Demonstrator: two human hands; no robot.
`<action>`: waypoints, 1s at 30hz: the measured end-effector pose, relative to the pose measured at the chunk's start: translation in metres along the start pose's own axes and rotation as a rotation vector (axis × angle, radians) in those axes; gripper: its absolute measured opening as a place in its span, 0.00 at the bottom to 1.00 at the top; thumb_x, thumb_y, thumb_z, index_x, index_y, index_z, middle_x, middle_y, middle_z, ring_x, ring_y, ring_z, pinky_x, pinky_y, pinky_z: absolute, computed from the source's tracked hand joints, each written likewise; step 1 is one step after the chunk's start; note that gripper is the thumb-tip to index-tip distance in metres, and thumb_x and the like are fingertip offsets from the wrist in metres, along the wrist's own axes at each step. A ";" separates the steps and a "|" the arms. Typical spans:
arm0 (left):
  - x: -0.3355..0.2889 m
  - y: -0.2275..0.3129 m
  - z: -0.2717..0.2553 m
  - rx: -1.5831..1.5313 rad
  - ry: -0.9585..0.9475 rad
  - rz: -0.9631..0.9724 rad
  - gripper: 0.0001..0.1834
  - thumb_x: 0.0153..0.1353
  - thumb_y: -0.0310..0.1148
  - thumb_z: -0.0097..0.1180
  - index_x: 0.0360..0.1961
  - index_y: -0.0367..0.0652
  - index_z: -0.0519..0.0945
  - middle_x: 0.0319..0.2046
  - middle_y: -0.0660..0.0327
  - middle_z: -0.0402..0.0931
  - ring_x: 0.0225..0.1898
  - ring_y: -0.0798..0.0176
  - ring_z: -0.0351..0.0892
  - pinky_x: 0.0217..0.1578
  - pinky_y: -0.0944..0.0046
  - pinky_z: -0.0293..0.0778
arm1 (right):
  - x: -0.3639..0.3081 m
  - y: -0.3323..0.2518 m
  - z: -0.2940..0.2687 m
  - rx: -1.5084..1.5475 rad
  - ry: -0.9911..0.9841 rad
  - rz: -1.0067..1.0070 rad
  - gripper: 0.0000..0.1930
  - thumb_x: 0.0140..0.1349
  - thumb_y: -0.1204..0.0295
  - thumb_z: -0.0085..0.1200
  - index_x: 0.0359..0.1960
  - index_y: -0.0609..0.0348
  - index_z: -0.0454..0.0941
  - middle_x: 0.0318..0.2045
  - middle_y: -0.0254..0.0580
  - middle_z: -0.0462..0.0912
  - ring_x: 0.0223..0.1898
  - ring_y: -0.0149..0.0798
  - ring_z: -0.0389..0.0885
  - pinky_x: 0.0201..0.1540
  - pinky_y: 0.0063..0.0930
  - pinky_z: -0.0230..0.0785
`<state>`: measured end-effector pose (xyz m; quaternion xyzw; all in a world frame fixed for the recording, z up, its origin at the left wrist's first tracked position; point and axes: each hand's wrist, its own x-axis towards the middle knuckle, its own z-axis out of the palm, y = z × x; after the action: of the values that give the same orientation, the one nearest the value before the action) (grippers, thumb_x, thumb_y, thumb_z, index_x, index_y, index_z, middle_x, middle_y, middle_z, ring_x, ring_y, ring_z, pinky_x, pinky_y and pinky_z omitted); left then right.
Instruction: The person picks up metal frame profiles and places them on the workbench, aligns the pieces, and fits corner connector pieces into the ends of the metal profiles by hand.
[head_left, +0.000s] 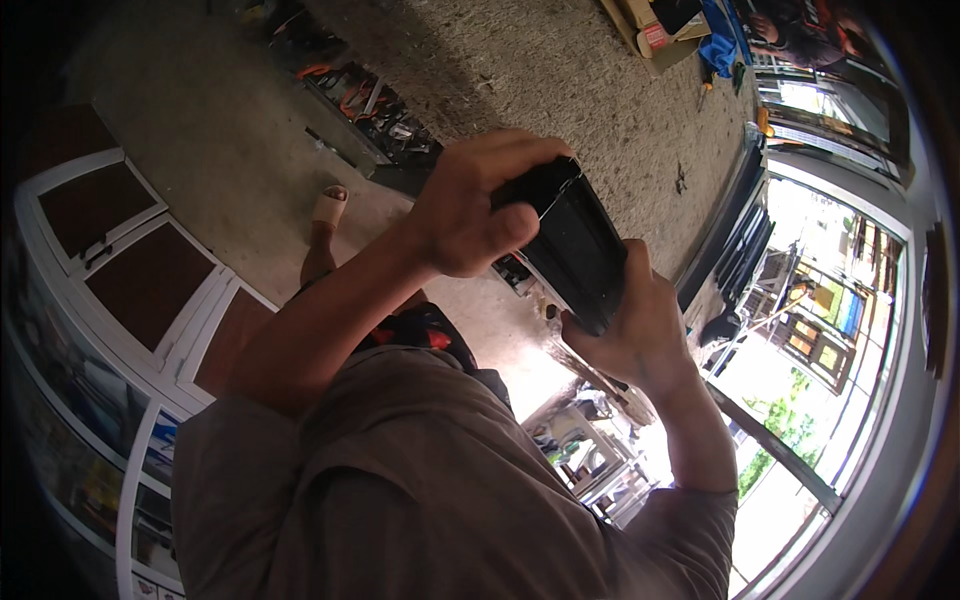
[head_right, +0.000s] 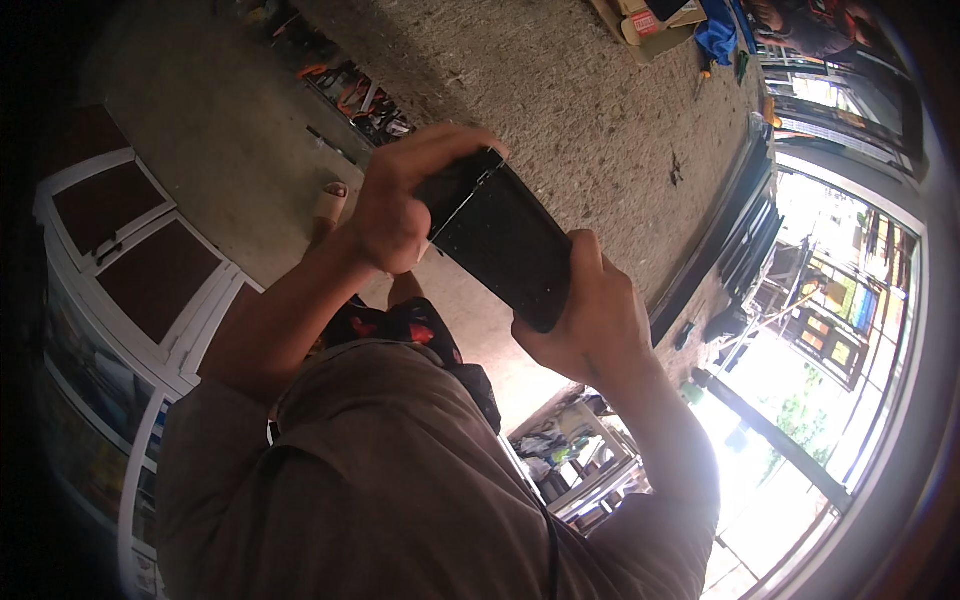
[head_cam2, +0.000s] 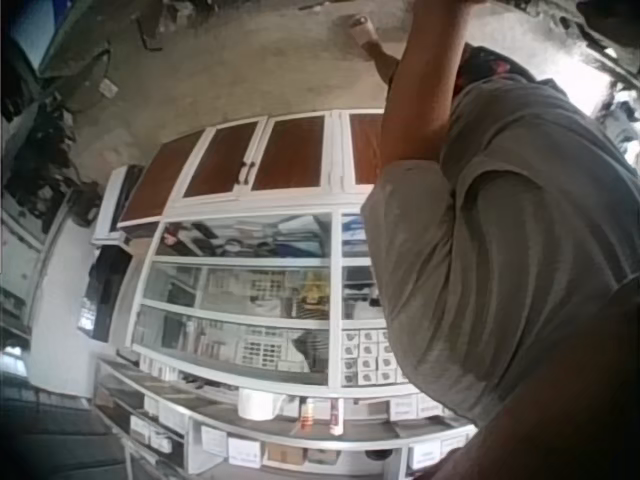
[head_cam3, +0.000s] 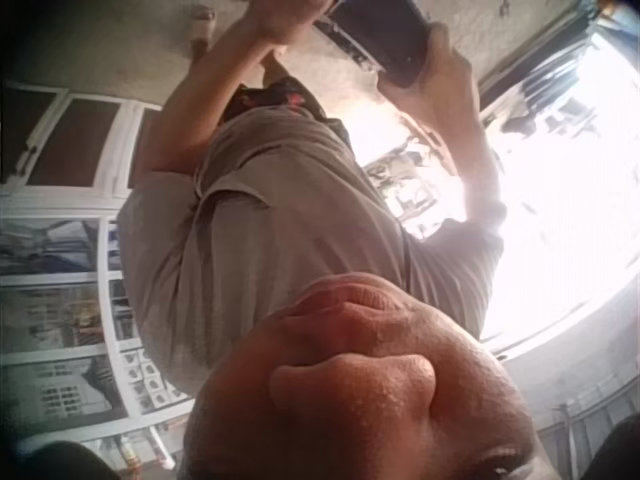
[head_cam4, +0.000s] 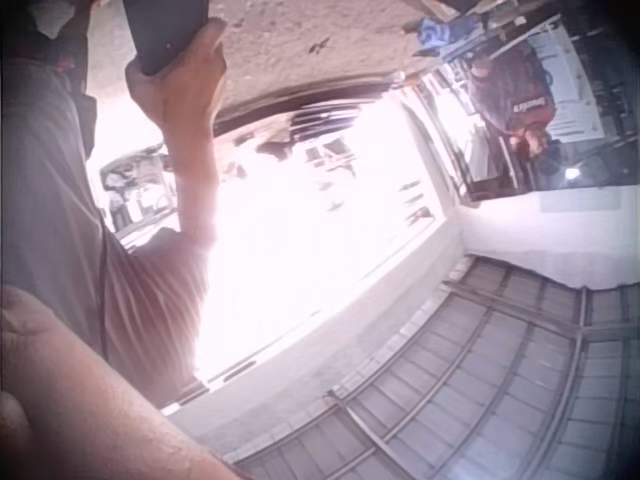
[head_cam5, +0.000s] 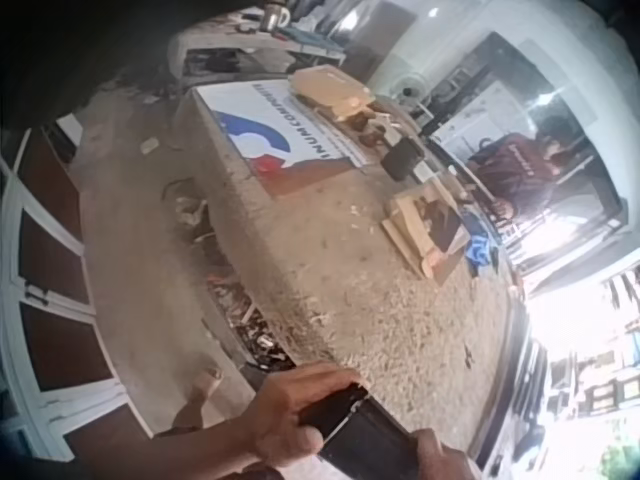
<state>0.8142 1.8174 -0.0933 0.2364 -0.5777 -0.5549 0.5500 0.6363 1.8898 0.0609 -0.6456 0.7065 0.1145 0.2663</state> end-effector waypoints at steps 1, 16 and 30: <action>-0.001 -0.003 -0.002 0.002 -0.001 -0.001 0.56 0.61 0.79 0.37 0.53 0.26 0.77 0.42 0.47 0.79 0.44 0.53 0.81 0.48 0.59 0.75 | 0.000 -0.001 -0.001 -0.012 -0.013 0.012 0.32 0.47 0.63 0.67 0.49 0.62 0.63 0.31 0.60 0.82 0.35 0.63 0.85 0.39 0.50 0.77; -0.005 0.009 -0.017 0.061 -0.263 0.002 0.56 0.27 0.45 0.85 0.61 0.41 0.70 0.49 0.57 0.76 0.49 0.59 0.78 0.50 0.62 0.74 | -0.001 0.007 0.003 -0.042 -0.041 -0.023 0.34 0.45 0.63 0.67 0.52 0.62 0.63 0.33 0.61 0.82 0.37 0.65 0.84 0.40 0.51 0.77; -0.011 -0.009 -0.010 0.072 -0.225 0.181 0.57 0.30 0.51 0.84 0.62 0.39 0.70 0.51 0.53 0.76 0.49 0.52 0.79 0.50 0.56 0.74 | -0.008 0.006 0.007 -0.087 -0.045 0.005 0.36 0.45 0.64 0.67 0.55 0.62 0.61 0.32 0.61 0.83 0.35 0.65 0.86 0.38 0.51 0.79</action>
<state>0.8232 1.8204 -0.1079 0.1392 -0.6741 -0.5052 0.5207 0.6324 1.9012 0.0578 -0.6522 0.6962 0.1604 0.2535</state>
